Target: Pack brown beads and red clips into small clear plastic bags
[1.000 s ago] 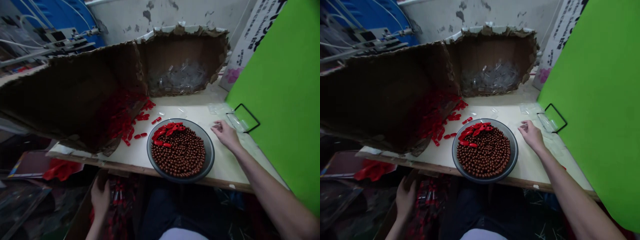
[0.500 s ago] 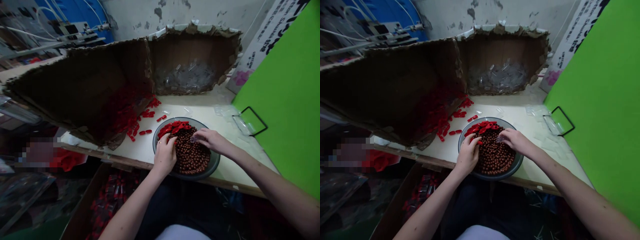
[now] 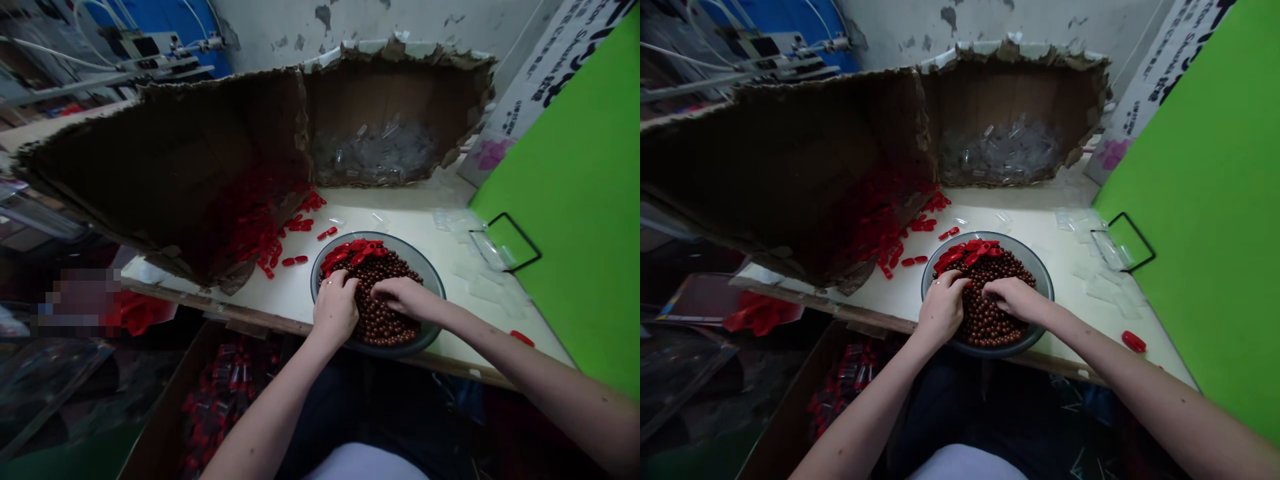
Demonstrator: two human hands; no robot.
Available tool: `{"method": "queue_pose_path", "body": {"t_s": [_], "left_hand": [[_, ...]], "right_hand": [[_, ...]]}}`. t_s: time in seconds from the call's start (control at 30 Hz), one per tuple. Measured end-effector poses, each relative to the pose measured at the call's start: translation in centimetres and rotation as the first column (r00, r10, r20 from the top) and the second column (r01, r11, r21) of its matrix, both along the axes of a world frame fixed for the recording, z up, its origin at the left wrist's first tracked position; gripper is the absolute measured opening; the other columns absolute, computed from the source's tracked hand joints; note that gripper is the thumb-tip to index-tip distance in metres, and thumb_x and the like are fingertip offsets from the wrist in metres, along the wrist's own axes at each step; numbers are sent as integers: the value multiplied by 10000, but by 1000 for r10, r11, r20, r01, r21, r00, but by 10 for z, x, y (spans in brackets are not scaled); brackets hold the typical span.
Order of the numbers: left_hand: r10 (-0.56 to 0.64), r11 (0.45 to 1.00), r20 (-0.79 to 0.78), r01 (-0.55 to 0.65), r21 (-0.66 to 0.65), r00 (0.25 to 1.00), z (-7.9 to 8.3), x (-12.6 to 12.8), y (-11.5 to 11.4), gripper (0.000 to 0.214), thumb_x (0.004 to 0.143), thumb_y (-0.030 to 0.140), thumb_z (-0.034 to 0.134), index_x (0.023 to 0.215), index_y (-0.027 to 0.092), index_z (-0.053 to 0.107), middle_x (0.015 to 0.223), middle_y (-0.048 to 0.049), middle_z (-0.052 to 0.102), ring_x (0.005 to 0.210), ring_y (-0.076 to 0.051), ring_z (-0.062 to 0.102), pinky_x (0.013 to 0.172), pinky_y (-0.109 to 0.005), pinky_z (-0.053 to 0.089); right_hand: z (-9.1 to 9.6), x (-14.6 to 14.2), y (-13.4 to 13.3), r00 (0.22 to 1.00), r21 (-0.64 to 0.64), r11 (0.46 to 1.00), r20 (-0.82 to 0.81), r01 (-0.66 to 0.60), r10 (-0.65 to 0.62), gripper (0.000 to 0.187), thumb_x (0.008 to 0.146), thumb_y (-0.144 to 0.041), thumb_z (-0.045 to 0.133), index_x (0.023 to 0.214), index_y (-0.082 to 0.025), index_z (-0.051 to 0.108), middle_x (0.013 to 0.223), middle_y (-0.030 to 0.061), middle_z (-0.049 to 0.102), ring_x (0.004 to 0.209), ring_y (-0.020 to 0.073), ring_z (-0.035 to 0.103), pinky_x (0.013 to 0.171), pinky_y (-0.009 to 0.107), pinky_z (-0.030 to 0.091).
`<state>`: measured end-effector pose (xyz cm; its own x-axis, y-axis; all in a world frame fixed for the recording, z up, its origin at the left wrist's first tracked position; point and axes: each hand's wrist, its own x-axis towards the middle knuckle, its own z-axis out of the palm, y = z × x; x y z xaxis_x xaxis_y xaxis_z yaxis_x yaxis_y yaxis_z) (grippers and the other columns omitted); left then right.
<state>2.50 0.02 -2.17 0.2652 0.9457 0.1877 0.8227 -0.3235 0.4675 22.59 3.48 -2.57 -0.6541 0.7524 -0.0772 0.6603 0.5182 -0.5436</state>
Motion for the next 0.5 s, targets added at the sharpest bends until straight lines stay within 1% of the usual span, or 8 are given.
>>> {"method": "queue_pose_path", "body": {"t_s": [0.03,0.1,0.13,0.2,0.27,0.37,0.43,0.5], "left_hand": [[2,1000,15,-2,4,1000,-1,0,0,392,839,68,411,1137,185,638,1295,-127,556,1146,-271,541,997,-437,437],[10,1000,70,-12,22,997,-1,-2,0,407,836,57,410,1148,193,632,1304,-114,556,1169,-267,533,1015,-434,429],[12,999,111,-15,29,994,-1,-2,1,414,837,52,407,1156,197,627,1302,-107,559,1181,-260,530,1028,-432,423],[1,999,220,-10,38,975,1,-4,1,417,843,46,401,1166,198,617,1282,-101,573,1184,-239,538,1043,-419,418],[-40,999,346,27,44,938,6,-5,0,401,850,49,406,1161,192,614,1243,-100,599,1174,-216,553,1045,-395,421],[-102,993,539,120,1,836,15,-1,-3,374,845,77,470,1170,199,608,1199,-86,634,1142,-191,582,1031,-355,436],[-104,970,679,225,-92,727,21,6,-5,402,832,102,520,1217,203,579,1198,-82,648,1118,-184,605,1011,-337,454],[-58,926,799,332,-182,599,25,14,-5,442,822,128,557,1259,191,543,1193,-92,659,1098,-185,624,988,-328,473]], "right_hand": [[2,3,-1,997,-67,997,-70,39,-44,274,767,-85,548,967,-221,677,957,24,723,903,200,658,849,338,470],[7,8,-2,967,-214,972,-212,92,-139,178,796,-202,604,961,-217,669,958,15,725,910,199,666,873,354,475],[9,10,-3,940,-286,952,-282,108,-191,174,798,-260,631,960,-207,663,961,21,724,914,199,667,881,363,480],[13,12,-7,869,-400,908,-398,125,-294,234,778,-334,678,957,-187,648,959,35,719,907,198,669,878,372,493],[18,11,-11,799,-466,875,-473,130,-371,269,760,-348,708,952,-175,634,966,48,717,911,197,671,879,379,499],[26,8,-17,725,-482,863,-537,154,-430,287,753,-342,729,961,-174,623,965,50,720,903,194,676,888,390,500],[33,4,-19,706,-445,877,-562,182,-432,303,747,-336,738,982,-182,625,951,41,719,885,188,675,878,386,507],[40,1,-22,704,-401,895,-577,197,-414,322,739,-334,747,1000,-191,624,944,32,713,868,186,674,858,379,517]]}}
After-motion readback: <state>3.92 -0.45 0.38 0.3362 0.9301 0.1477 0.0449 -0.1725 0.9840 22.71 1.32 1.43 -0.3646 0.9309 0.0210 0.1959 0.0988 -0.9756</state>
